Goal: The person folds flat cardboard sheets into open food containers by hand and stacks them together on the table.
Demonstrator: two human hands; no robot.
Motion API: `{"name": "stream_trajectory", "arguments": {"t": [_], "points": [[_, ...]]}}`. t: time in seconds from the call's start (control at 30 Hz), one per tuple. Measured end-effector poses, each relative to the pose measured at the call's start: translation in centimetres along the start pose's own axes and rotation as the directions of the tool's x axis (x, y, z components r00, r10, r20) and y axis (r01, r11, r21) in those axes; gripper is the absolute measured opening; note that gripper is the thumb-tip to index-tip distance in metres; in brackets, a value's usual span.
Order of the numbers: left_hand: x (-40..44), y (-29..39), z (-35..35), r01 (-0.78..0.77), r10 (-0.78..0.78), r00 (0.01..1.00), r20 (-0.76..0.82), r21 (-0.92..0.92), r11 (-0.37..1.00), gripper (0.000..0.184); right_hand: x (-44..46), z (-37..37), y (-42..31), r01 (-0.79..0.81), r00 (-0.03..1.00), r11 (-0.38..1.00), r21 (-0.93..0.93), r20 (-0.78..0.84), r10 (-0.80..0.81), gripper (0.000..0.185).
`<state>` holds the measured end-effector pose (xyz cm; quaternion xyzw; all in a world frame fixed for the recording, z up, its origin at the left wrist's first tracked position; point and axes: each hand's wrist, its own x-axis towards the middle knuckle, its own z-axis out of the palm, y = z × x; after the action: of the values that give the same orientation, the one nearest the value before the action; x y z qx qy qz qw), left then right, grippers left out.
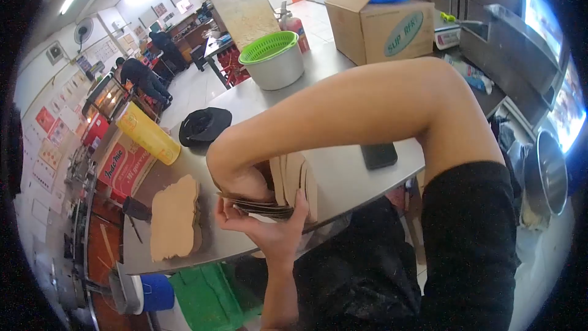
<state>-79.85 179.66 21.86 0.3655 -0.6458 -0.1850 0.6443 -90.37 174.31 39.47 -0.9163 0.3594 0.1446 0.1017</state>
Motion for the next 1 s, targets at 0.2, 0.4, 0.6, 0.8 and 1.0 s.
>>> {"name": "stream_trajectory", "arguments": {"t": [0.2, 0.4, 0.6, 0.8, 1.0], "points": [[0.1, -0.1, -0.7, 0.039, -0.040, 0.994, 0.100, 0.013, 0.999, 0.113, 1.7, -1.1, 1.1, 0.190, 0.981, 0.978, -0.082, 0.044, -0.187, 0.036], [3.0, -5.0, -3.6, 0.254, -0.124, 0.851, 0.510, -0.193, 0.948, 0.093, -3.7, 1.4, 3.8, 0.599, 0.530, 0.719, 0.352, -0.848, -0.026, 0.047], [5.5, -5.1, -3.8, 0.397, -0.044, 0.791, 0.610, -0.458, 0.796, 0.091, -2.2, 12.1, 3.9, 0.500, 0.305, 0.754, 0.426, -0.902, 0.307, 0.103], [6.2, -4.8, -3.1, 0.350, -0.076, 0.792, 0.606, -0.348, 0.870, 0.070, 0.3, 14.6, 4.3, 0.544, 0.212, 0.718, 0.434, -0.899, 0.383, 0.114], [7.7, -2.2, -2.0, 0.389, -0.182, 0.626, 0.758, -0.101, 0.916, 0.061, 0.2, 16.0, 4.7, 0.732, 0.177, 0.533, 0.424, -0.874, 0.452, 0.110]]}}
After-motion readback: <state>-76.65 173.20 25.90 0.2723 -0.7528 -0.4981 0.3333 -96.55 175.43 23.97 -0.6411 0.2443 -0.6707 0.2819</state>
